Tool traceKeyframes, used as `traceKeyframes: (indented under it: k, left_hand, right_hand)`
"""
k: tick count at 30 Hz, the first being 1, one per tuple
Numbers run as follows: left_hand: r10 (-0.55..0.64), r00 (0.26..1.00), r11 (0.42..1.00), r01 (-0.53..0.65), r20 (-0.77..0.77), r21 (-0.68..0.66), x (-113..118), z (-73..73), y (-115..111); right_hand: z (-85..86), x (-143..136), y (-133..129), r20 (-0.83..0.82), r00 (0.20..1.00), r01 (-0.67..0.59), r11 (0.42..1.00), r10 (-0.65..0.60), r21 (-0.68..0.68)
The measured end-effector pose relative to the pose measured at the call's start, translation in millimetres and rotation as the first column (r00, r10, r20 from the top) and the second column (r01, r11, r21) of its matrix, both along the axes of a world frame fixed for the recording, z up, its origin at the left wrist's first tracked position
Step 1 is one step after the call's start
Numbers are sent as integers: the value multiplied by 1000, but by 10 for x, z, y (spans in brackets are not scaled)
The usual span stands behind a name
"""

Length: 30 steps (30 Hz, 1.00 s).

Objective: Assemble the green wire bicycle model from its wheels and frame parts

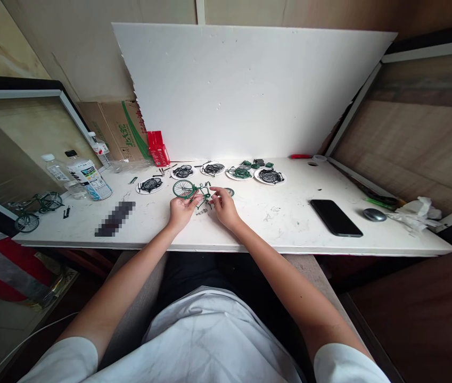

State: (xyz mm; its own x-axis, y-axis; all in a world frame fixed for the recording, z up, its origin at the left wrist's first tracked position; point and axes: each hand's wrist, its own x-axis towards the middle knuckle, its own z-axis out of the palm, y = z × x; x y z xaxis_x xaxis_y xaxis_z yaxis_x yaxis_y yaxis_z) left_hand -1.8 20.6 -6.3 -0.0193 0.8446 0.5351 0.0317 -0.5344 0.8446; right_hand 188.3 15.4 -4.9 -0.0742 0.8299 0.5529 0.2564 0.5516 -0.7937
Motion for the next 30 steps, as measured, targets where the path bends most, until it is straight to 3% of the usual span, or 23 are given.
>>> traceKeyframes:
  k: [7,13,19,30]
  left_hand:
    - [7,1000,999,-7,22,-39,23,24,-46]
    - [29,998,999,-27,-64,30,10,18,-46]
    - [-11,999,1000,10,-47,-18,10,11,-44]
    - [-4,998,1000,3,-63,-13,28,53,-80]
  right_hand:
    - [4,27,22,53,995,81,996,-83,37]
    - [-15,20,18,-5,999,-43,996,43,-83]
    - [-2,-2,-36,129,991,17,999,-22,33]
    - [43,-22,-71,229,968,86,994,-101,75]
